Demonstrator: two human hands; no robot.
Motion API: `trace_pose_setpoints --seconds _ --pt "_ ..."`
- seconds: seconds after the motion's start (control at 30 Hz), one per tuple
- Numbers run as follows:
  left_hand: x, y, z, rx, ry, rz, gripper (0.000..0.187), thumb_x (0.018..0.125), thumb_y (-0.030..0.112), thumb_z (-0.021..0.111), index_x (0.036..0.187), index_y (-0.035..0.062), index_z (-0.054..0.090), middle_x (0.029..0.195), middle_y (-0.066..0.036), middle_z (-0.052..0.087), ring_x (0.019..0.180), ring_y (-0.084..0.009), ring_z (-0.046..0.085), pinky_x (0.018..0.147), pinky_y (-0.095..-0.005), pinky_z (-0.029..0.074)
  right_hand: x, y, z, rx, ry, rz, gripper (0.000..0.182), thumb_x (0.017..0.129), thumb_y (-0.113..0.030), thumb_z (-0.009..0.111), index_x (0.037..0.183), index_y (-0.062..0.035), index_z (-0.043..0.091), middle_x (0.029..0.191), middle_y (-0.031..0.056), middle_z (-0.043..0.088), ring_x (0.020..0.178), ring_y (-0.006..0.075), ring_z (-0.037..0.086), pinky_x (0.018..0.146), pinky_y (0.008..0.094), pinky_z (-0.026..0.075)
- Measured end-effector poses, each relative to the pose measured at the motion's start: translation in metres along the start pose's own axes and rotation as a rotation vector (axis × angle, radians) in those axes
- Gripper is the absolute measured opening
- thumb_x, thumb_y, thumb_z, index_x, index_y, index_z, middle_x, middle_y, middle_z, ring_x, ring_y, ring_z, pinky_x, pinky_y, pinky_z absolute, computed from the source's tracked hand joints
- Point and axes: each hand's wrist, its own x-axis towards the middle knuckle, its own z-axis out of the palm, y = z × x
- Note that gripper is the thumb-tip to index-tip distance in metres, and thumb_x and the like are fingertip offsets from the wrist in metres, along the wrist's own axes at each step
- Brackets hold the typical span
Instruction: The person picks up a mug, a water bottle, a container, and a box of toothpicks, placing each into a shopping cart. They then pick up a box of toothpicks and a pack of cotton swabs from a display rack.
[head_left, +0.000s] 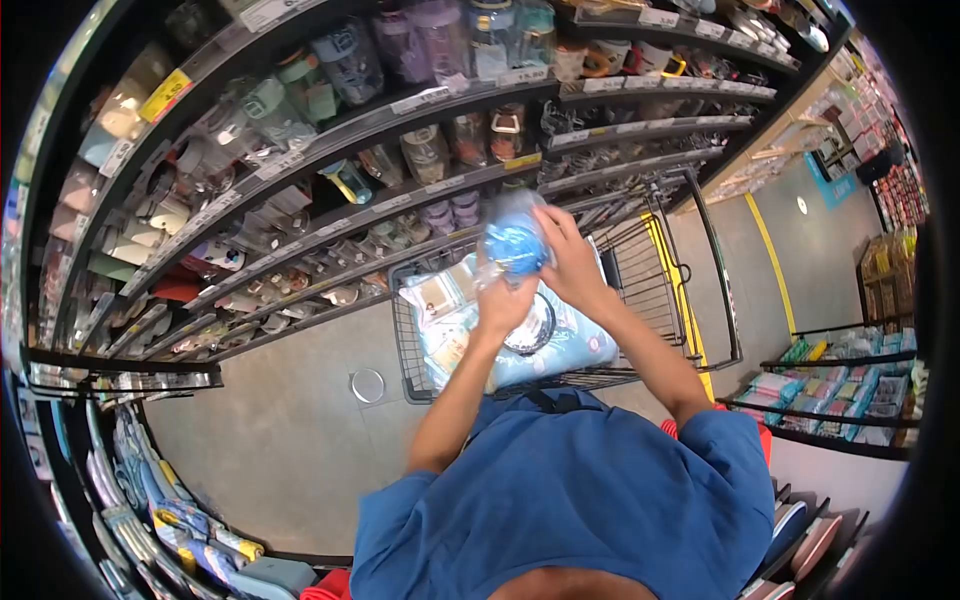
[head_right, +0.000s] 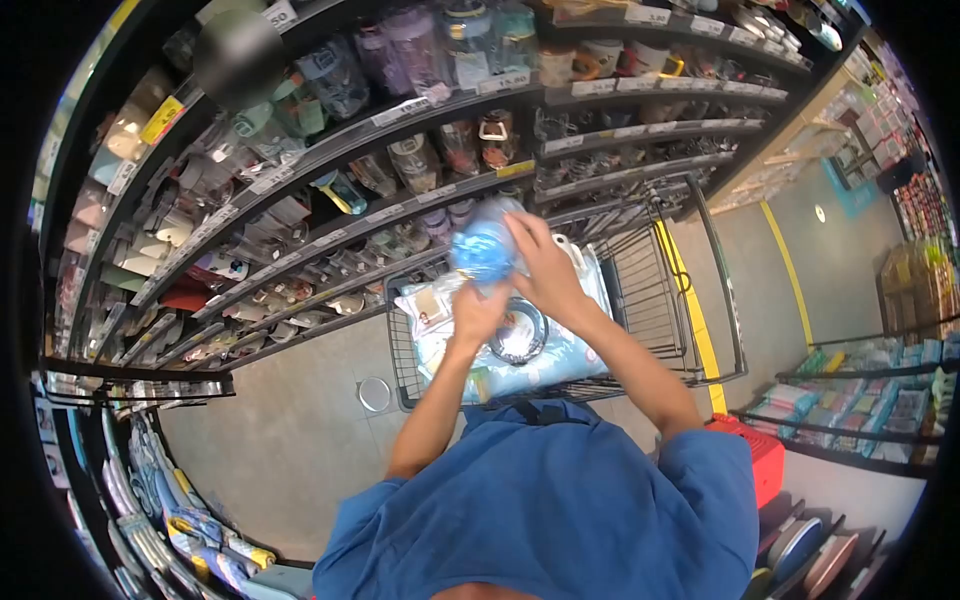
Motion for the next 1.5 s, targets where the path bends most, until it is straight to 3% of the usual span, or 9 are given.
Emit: trace_pose_setpoints --seconds 0.07,0.13,0.3,0.4,0.63,0.77,1.07,1.2,1.5 --pt "-0.017 -0.003 0.028 -0.023 -0.070 -0.051 0.030 0.081 0.022 0.066 0.104 0.0038 0.066 0.091 -0.013 0.070 0.088 -0.0174 0.064 0.079 -0.0333 0.050 -0.049 0.026 0.002 -0.016 0.009 0.049 0.071 0.070 -0.002 0.069 0.136 -0.0025 0.042 0.129 0.0163 0.046 0.109 0.0323 0.056 0.089 0.0364 0.048" --pt "-0.031 -0.001 0.052 0.073 -0.473 -0.295 0.030 0.080 0.019 0.064 0.104 0.0023 0.065 0.094 -0.012 0.069 0.088 -0.0170 0.064 0.078 -0.0332 0.050 -0.094 0.045 0.001 0.049 -0.100 0.379 0.069 0.074 -0.011 0.072 0.136 -0.0039 0.042 0.125 0.0164 0.048 0.094 0.0293 0.062 0.080 0.0365 0.051" --pt "-0.067 -0.075 0.144 -0.372 -0.476 -0.186 0.033 0.078 0.014 0.064 0.107 0.0007 0.060 0.099 -0.007 0.065 0.088 -0.0157 0.062 0.077 -0.0287 0.050 -0.159 0.110 0.011 -0.102 -0.184 0.506 0.064 0.076 -0.016 0.072 0.133 -0.0018 0.045 0.120 0.0179 0.054 0.093 0.0300 0.064 0.077 0.0376 0.053" --pt "-0.067 -0.076 0.164 -0.698 -0.543 -0.817 0.053 0.080 0.014 0.064 0.128 0.0052 0.044 0.114 -0.009 0.059 0.106 -0.0287 0.057 0.093 -0.0333 0.045 -0.162 0.125 0.008 -0.256 -0.236 0.523 0.063 0.075 -0.017 0.073 0.130 0.0002 0.047 0.116 0.0188 0.056 0.095 0.0324 0.064 0.078 0.0402 0.053" --pt "-0.067 -0.114 0.195 -1.201 -0.407 -1.149 0.029 0.088 0.017 0.057 0.113 0.0038 0.051 0.109 -0.010 0.054 0.099 -0.0237 0.055 0.092 -0.0352 0.047 -0.147 0.171 0.047 -0.489 -0.618 0.522 0.059 0.076 -0.022 0.072 0.127 -0.0040 0.050 0.114 0.0164 0.058 0.098 0.0349 0.062 0.081 0.0412 0.053" --pt "-0.073 -0.121 0.187 -1.223 -0.330 -1.131 0.029 0.089 0.017 0.054 0.114 0.0035 0.051 0.108 -0.011 0.054 0.097 -0.0246 0.056 0.092 -0.0353 0.047 -0.149 0.174 0.073 -0.568 -0.597 0.470 0.059 0.076 -0.021 0.072 0.129 -0.0067 0.047 0.117 0.0157 0.057 0.107 0.0370 0.058 0.083 0.0431 0.053" --pt "-0.129 -0.092 0.074 -0.603 -0.607 -1.027 0.035 0.094 0.016 0.055 0.125 0.0020 0.050 0.115 -0.011 0.060 0.101 -0.0212 0.062 0.088 -0.0326 0.050 -0.202 0.157 0.042 -0.299 -0.344 0.546 0.057 0.076 -0.020 0.069 0.126 -0.0015 0.050 0.123 0.0198 0.053 0.110 0.0378 0.053 0.092 0.0443 0.046" --pt "-0.195 -0.134 0.013 0.070 -0.389 -0.412 0.029 0.085 0.015 0.061 0.110 0.0005 0.061 0.084 -0.012 0.069 0.077 -0.0191 0.067 0.071 -0.0317 0.053 -0.252 0.161 0.012 -0.294 -0.338 0.673 0.042 0.077 -0.022 0.067 0.113 -0.0019 0.059 0.113 0.0200 0.059 0.102 0.0384 0.058 0.087 0.0447 0.049" --pt "-0.216 -0.150 -0.060 0.524 -0.059 -0.360 0.018 0.080 0.010 0.059 0.095 0.0018 0.066 0.079 -0.014 0.067 0.074 -0.0296 0.066 0.068 -0.0391 0.053 -0.308 0.148 -0.010 -0.375 -0.449 0.845 0.026 0.081 -0.028 0.062 0.088 -0.0032 0.066 0.085 0.0190 0.066 0.081 0.0380 0.065 0.072 0.0471 0.052"
